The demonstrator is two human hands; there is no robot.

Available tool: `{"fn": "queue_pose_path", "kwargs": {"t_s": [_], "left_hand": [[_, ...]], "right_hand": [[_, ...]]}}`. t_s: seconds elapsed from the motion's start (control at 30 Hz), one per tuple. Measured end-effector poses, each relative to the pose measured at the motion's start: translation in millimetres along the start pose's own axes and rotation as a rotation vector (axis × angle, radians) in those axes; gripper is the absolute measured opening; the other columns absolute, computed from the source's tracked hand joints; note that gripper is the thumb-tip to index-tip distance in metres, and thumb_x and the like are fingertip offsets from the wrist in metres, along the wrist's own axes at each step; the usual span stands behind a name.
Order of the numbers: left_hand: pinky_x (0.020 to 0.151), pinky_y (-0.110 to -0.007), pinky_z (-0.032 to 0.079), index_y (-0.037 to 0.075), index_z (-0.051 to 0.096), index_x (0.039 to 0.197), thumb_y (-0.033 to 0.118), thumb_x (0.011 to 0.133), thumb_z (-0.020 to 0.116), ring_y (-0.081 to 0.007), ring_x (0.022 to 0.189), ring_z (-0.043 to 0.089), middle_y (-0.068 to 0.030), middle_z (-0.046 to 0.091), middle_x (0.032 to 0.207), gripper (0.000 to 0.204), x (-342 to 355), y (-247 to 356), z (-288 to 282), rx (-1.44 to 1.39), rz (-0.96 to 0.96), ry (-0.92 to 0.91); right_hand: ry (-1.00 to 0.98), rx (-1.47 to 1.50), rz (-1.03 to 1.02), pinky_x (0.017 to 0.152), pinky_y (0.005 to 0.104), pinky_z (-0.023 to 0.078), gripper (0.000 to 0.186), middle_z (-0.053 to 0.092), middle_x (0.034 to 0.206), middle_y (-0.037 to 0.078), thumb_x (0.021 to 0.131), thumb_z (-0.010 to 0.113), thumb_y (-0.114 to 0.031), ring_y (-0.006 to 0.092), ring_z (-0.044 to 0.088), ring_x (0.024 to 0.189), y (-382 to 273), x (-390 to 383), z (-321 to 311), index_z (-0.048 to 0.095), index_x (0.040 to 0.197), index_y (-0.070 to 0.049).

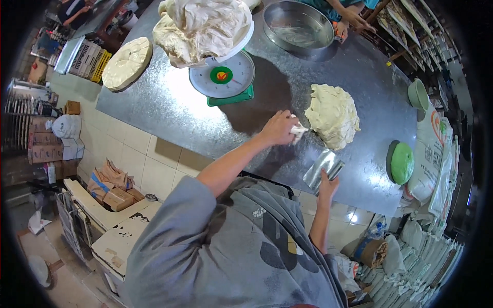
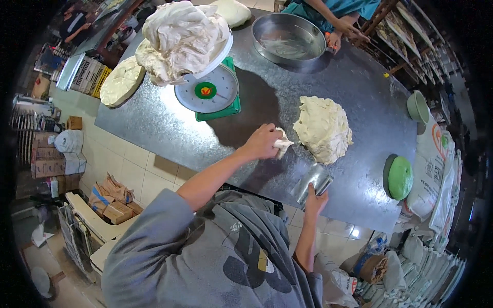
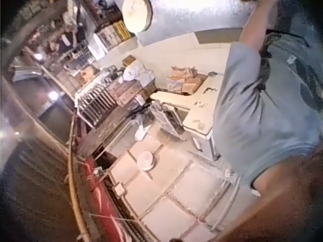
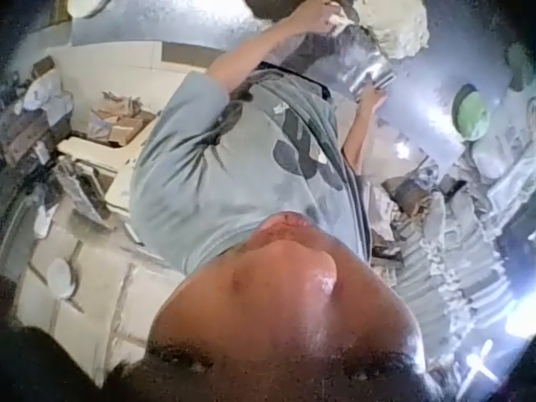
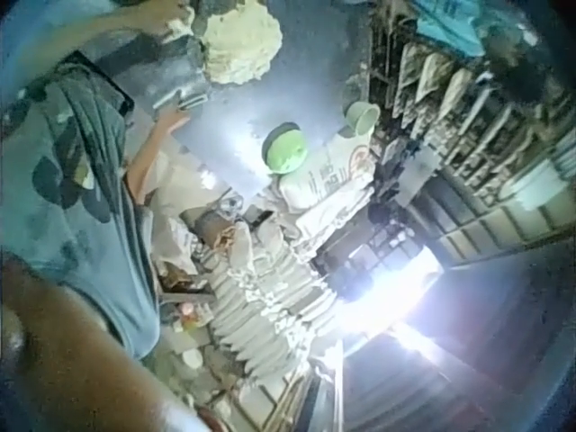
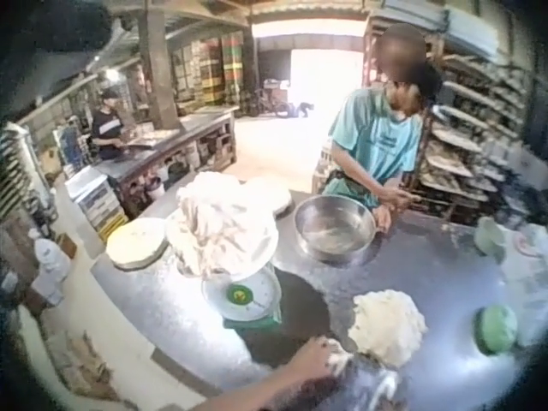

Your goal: Cutting and weighing portions of bread dough on a metal preparation table in a bakery.

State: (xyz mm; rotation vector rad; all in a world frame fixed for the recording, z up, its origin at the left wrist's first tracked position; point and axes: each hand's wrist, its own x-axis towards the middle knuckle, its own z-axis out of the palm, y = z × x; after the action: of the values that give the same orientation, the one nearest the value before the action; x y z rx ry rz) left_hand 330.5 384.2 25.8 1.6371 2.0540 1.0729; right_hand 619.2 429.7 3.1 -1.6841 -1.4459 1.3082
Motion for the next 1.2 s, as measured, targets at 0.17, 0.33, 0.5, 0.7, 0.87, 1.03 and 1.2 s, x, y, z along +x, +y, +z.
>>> {"fn": "queue_pose_path", "kwargs": {"t_s": [0.17, 0.33, 0.5, 0.7, 0.87, 1.03, 1.2], "left_hand": [[0.073, -0.039, 0.051, 0.011, 0.062, 0.087, 0.015, 0.062, 0.067, -0.0312, 0.085, 0.061, -0.0126, 0.057, 0.088, 0.026, 15, 90, -193, 0.068, 0.185, 0.509], [0.068, -0.037, 0.052, 0.008, 0.052, 0.118, 0.019, 0.075, 0.073, -0.026, 0.077, 0.064, -0.0119, 0.065, 0.095, 0.048, 63, 72, -363, 0.65, 0.257, 0.8], [0.069, -0.035, 0.049, 0.01, 0.056, 0.121, 0.029, 0.09, 0.065, -0.0206, 0.079, 0.065, -0.0107, 0.068, 0.093, 0.037, 115, 35, -431, 0.442, -0.244, 0.398], [0.1, -0.028, 0.038, -0.001, 0.051, 0.132, 0.043, 0.099, 0.045, -0.0176, 0.114, 0.055, -0.012, 0.061, 0.124, 0.055, 146, -41, -453, 0.53, -0.06, 0.198], [0.101, -0.028, 0.039, 0.004, 0.05, 0.136, 0.023, 0.098, 0.055, -0.0155, 0.118, 0.051, -0.0089, 0.055, 0.133, 0.043, 115, -1, -429, 0.281, 0.044, 0.251], [0.101, -0.033, 0.039, -0.003, 0.05, 0.133, 0.028, 0.099, 0.052, -0.0235, 0.116, 0.054, -0.015, 0.056, 0.129, 0.046, 78, -22, -407, 0.736, 0.011, 0.438], [0.081, -0.034, 0.051, -0.009, 0.058, 0.102, 0.02, 0.097, 0.05, -0.0251, 0.093, 0.062, -0.0177, 0.062, 0.105, 0.03, 85, 43, -225, -0.141, 0.41, 0.873]], "right_hand": [[0.026, 0.167, 0.04, 0.08, 0.0318, 0.046, 0.032, 0.067, 0.097, 0.008, 0.082, 0.07, -0.009, 0.0167, 0.06, 0.087, -12, -24, 4, 0.061, 0.111, 0.003], [-0.039, 0.028, 0.001, 0.077, 0.0301, 0.046, 0.029, 0.067, 0.096, 0.007, 0.083, 0.071, -0.011, 0.0142, 0.06, 0.084, 2, -23, 23, 0.062, 0.108, 0.002], [-0.09, -0.034, -0.069, 0.075, 0.0308, 0.047, 0.03, 0.068, 0.091, 0.009, 0.082, 0.074, -0.017, 0.0157, 0.061, 0.081, -28, -25, 48, 0.063, 0.103, 0.003], [-0.011, -0.047, -0.1, 0.077, 0.0325, 0.048, 0.032, 0.069, 0.092, 0.01, 0.083, 0.071, -0.019, 0.0176, 0.062, 0.082, -44, -30, 55, 0.062, 0.104, 0.002], [0.044, 0.043, -0.018, 0.075, 0.033, 0.049, 0.03, 0.069, 0.088, 0.01, 0.081, 0.072, -0.018, 0.0175, 0.063, 0.079, -26, -30, 42, 0.064, 0.103, 0.001], [0.09, -0.022, 0.051, 0.072, 0.0339, 0.049, 0.029, 0.069, 0.086, 0.009, 0.081, 0.072, -0.017, 0.0175, 0.063, 0.077, -17, -29, 17, 0.064, 0.102, 0.0], [0.141, 0.135, 0.17, 0.079, 0.0317, 0.048, 0.031, 0.067, 0.095, 0.01, 0.081, 0.071, -0.01, 0.0172, 0.062, 0.088, 3, -6, 0, 0.062, 0.109, 0.0]]}}
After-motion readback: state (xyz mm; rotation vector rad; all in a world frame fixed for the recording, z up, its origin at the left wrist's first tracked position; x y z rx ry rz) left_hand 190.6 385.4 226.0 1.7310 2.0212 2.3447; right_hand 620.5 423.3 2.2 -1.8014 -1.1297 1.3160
